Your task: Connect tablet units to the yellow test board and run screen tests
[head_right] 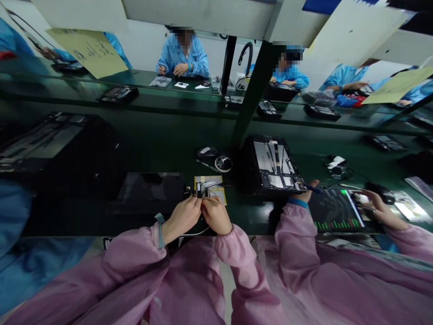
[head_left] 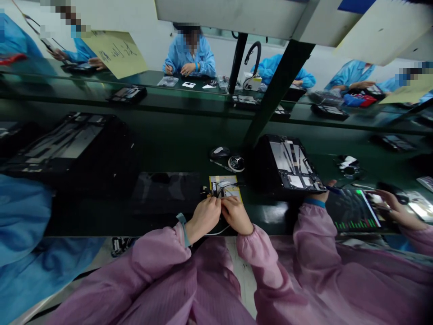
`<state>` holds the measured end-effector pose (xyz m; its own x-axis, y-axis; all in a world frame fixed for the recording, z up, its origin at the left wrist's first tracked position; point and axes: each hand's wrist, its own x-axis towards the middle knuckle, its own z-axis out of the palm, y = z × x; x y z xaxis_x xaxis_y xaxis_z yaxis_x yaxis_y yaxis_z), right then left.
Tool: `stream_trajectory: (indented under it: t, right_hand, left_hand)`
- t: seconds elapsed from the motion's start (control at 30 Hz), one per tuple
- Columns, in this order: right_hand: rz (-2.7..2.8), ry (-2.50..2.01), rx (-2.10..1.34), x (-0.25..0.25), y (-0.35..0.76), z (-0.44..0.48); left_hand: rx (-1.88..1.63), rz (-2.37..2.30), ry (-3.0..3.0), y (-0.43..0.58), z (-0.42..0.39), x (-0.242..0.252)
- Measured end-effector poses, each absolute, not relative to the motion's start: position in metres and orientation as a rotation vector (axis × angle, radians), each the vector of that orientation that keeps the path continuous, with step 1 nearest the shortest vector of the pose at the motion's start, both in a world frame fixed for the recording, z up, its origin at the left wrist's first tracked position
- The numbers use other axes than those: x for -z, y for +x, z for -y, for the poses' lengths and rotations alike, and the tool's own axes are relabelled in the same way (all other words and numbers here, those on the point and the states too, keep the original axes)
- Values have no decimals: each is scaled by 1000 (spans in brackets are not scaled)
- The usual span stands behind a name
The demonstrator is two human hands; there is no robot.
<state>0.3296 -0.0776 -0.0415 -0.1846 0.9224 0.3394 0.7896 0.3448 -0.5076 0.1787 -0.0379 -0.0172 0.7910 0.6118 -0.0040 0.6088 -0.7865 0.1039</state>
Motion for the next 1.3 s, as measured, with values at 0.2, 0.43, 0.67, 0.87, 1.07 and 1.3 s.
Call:
stream_trajectory:
  t: [0.2,0.43,0.67,0.87,1.07,1.3]
  right_hand:
    - [2116,-1478,-211,36,328,82]
    - [2144,-1425,-224,46,327,82]
    - [1906,-1459,-366,33,345,88]
    - [1762,-1717,-418,24,350,44]
    - [1825,-1988,-207,46,307,19]
    - [1863,-2367,51,33,285,18]
  left_hand:
    - [20,-1040,2786,181,46,14]
    - [37,-1064,2635,185,46,19]
    - [-52,-906,2544,145,31,-18]
    - [-323,-1022,2657,136,-38,-32]
    - [-133,-1002,2726,164,-64,15]
    - [-161,-981,2720,163,-59,28]
